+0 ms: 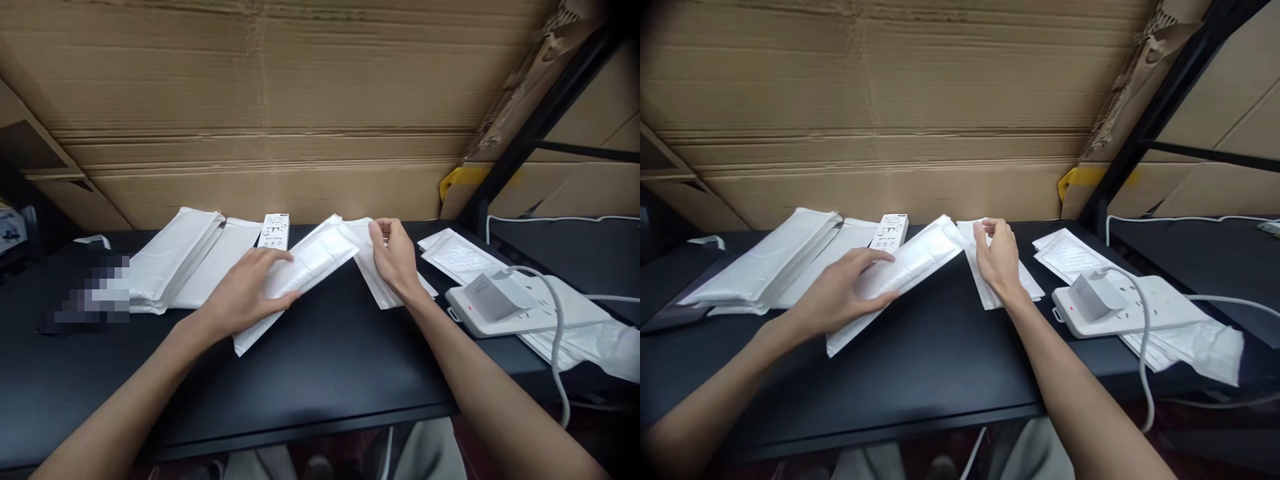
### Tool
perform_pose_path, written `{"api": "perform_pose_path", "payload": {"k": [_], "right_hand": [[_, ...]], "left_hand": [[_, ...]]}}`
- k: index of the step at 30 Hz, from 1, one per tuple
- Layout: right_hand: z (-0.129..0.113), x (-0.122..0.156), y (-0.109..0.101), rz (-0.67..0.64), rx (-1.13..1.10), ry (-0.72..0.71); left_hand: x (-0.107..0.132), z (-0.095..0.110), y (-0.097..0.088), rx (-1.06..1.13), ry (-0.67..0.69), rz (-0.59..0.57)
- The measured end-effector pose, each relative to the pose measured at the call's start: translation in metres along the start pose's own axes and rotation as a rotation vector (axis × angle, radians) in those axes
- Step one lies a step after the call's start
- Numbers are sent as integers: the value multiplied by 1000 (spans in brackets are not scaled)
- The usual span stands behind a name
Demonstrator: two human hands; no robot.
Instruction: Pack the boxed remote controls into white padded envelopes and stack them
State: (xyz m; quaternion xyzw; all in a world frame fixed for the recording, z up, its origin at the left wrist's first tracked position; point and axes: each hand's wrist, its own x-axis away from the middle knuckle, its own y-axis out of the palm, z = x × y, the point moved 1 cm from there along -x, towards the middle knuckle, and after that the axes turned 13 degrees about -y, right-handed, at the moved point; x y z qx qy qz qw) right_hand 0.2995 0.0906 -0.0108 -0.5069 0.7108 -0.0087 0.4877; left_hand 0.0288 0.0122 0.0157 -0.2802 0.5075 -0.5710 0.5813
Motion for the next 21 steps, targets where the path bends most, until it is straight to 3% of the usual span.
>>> {"api": "perform_pose_path", "payload": {"k": [3,7,13,16,21], "right_hand": [[8,1,0,-93,130,44],[13,7,4,-278,301,13],[9,13,5,-498,356,-46],[8,13,5,-526,395,-80],[1,12,3,-516,416,-102]], "left_hand": [[-3,-6,-16,2,-115,164],[-9,-30,-27,-150,-365,327],[-15,-65,-16,-404,-548,169],[-14,-68,-11,-436,-521,147],[-12,-64,-11,-488,-441,204]]}}
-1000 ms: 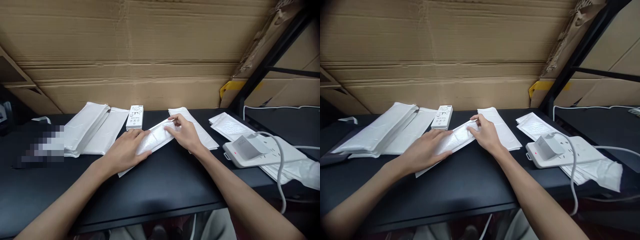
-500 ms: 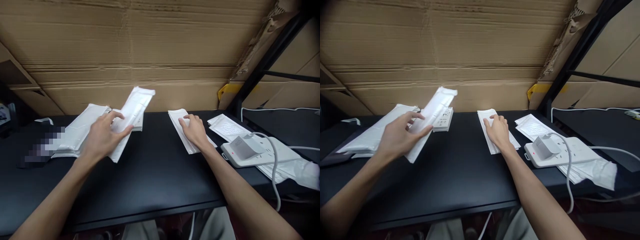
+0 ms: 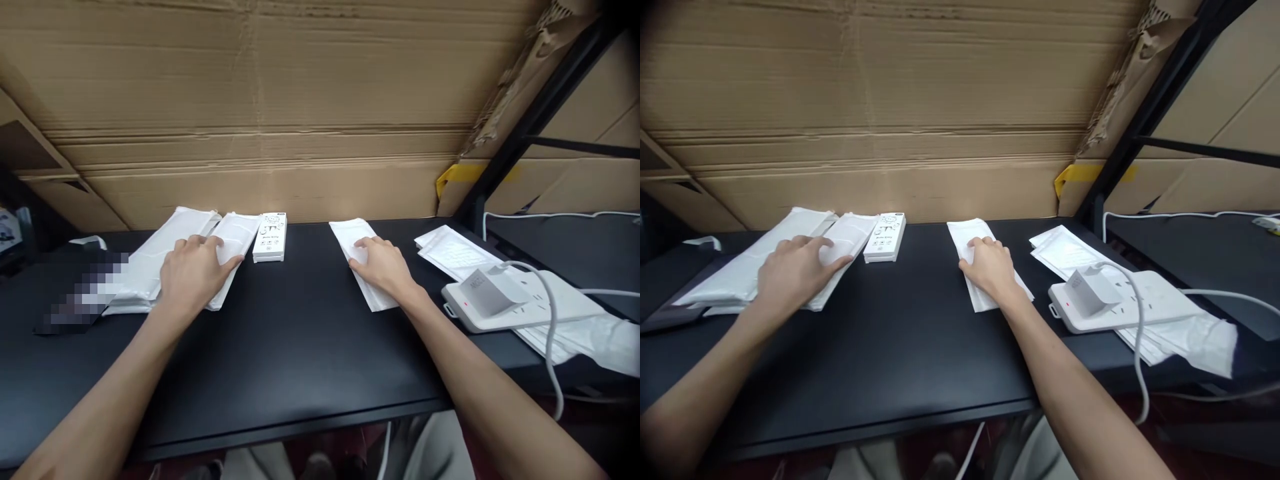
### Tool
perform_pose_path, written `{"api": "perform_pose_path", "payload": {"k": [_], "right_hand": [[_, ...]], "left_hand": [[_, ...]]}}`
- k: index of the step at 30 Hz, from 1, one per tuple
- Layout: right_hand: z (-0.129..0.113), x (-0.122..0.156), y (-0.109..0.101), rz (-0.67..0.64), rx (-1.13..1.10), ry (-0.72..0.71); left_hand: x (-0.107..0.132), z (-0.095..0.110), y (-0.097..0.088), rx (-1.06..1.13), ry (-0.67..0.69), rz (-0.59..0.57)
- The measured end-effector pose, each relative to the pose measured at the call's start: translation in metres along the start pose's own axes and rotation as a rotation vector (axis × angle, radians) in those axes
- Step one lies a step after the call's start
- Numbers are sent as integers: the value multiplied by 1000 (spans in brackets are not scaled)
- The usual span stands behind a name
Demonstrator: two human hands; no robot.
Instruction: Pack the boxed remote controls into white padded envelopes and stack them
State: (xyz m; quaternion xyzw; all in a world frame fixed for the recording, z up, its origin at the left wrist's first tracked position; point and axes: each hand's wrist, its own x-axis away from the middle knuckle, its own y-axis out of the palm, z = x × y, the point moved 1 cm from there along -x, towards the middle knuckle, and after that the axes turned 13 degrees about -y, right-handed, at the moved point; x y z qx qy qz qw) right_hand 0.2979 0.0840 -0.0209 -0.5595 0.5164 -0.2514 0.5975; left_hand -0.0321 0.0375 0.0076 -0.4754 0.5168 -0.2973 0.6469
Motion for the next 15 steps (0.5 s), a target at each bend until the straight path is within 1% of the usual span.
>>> {"api": "perform_pose_path", "payload": {"k": [3,8,10,12,14,15], "right_hand": [[-7,1,-7,37,-18,0],[-22,4,-15,139,-30,-56],[-31,5,-15,148,-82,-131],[-39,7,-14,110,-176,-255],[-45,8,-14,69,-268,-368],[-47,8,-14,64,-295,-395]], "left_hand": [[0,1,-1,-13,24,34],[-4,1,4,-26,-7,56],[-4,1,5,-16,-1,98],[-3,4,3,9,42,152],[1,12,-1,75,117,214],[5,18,-3,128,171,244]]}}
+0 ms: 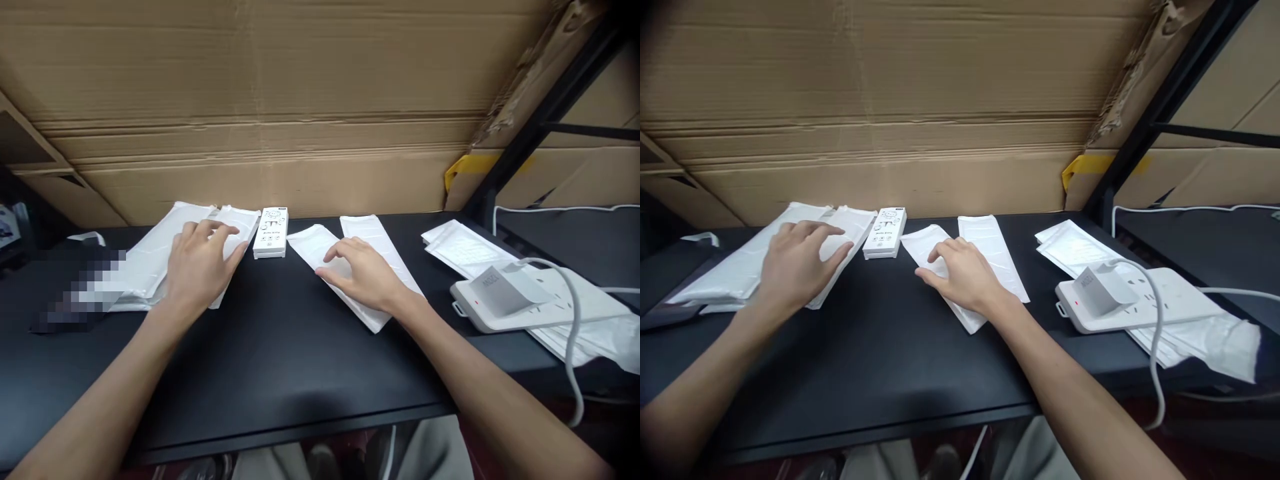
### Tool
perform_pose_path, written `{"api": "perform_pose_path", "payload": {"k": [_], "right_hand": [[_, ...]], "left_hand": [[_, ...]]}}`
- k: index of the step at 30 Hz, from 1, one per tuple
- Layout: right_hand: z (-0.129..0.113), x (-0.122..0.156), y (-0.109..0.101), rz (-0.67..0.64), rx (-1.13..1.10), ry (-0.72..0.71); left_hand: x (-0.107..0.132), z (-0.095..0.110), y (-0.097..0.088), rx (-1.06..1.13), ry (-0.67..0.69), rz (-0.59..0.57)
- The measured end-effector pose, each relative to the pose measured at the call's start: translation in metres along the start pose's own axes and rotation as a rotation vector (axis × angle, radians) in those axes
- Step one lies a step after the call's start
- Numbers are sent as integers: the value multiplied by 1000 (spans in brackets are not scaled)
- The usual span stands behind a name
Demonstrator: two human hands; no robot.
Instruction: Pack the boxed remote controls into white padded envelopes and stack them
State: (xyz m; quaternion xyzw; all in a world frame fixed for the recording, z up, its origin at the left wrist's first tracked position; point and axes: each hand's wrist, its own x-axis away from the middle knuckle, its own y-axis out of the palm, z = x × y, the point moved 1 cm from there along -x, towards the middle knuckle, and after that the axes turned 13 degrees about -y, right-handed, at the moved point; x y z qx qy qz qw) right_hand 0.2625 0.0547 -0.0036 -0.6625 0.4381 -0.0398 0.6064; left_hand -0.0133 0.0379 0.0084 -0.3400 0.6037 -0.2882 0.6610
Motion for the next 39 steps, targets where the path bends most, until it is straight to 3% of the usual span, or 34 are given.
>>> {"api": "perform_pose_path", "payload": {"k": [2,4,8,13,17,30,35,39], "right_hand": [[2,0,0,22,0,20],[10,1,-2,37,71,122],[29,7,-2,-93,260,343],[36,11,0,-205,349,382],[35,9,-1,-198,372,433],[42,12,0,-163,407,495],[31,7,4,-22,270,302],[20,4,10,-47,134,126]], "left_hand": [[7,18,-4,144,123,28],[18,38,-6,278,255,-32],[40,72,-4,376,540,-309],[54,86,2,332,717,-536],[55,84,3,315,694,-599],[44,73,-11,363,579,-617],[42,74,-11,416,581,-609],[44,76,-11,458,614,-590]]}}
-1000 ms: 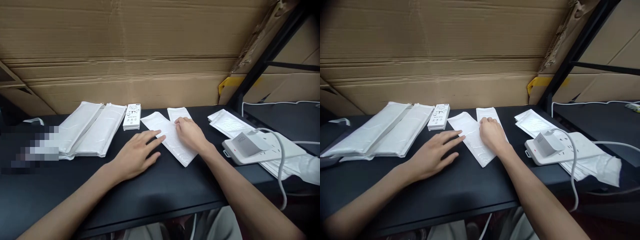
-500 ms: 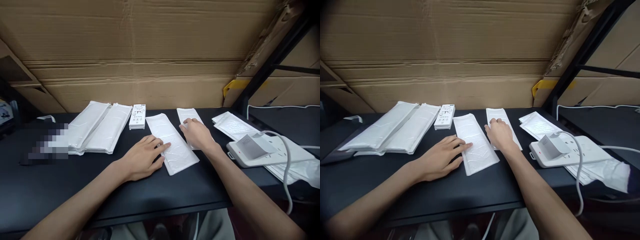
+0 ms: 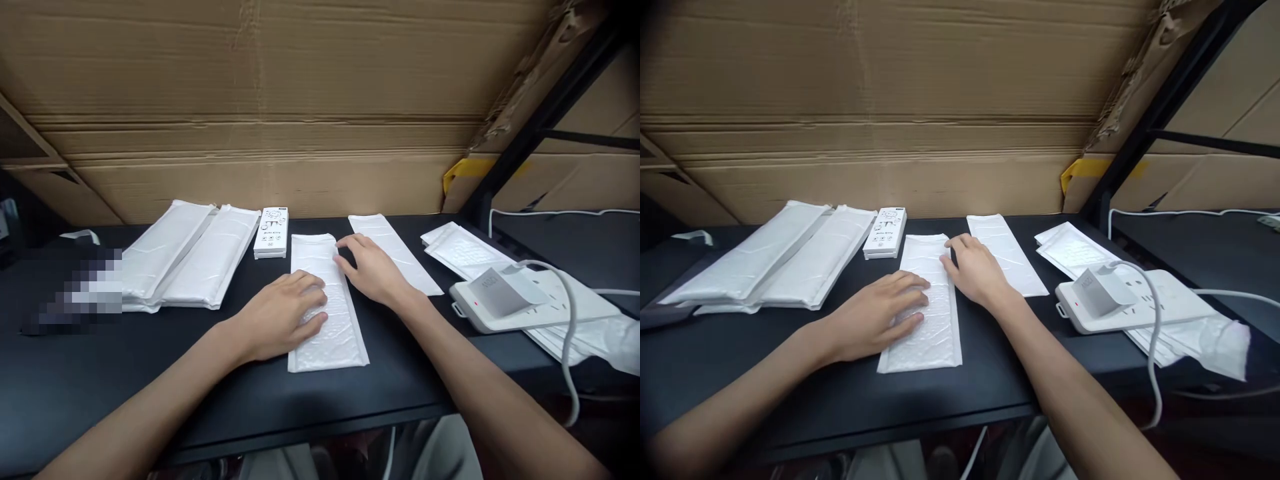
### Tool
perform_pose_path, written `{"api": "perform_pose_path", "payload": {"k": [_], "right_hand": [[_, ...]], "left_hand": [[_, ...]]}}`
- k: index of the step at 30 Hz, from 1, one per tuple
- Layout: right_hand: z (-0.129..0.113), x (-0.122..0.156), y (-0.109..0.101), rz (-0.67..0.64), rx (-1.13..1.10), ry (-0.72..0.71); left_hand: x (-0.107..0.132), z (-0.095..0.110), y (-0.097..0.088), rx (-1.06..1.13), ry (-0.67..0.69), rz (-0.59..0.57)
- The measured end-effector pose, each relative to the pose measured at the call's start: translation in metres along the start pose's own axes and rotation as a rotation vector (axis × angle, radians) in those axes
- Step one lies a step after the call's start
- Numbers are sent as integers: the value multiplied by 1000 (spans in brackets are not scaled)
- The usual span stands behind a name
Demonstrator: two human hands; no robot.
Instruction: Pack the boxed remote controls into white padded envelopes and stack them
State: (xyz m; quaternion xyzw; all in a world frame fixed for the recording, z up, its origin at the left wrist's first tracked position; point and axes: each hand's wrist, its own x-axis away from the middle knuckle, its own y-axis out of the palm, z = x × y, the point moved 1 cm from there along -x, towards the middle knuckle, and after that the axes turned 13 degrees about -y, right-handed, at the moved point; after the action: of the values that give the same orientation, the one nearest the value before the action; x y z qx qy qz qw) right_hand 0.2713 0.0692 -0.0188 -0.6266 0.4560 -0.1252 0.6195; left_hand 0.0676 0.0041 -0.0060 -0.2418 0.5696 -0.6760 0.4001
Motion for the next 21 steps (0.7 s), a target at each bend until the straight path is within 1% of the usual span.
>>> {"api": "perform_pose_path", "payload": {"k": [4,11,21], "right_hand": [[-5,0,3,-44,-33,-56],[-5,-2,5,-79,7,-37],[-8,-5,6,-88,82,2]], "left_hand": [[0,2,-1,20,4,-8],[2,4,-9,39,-38,-37],[3,-3,0,9,-66,4]]}}
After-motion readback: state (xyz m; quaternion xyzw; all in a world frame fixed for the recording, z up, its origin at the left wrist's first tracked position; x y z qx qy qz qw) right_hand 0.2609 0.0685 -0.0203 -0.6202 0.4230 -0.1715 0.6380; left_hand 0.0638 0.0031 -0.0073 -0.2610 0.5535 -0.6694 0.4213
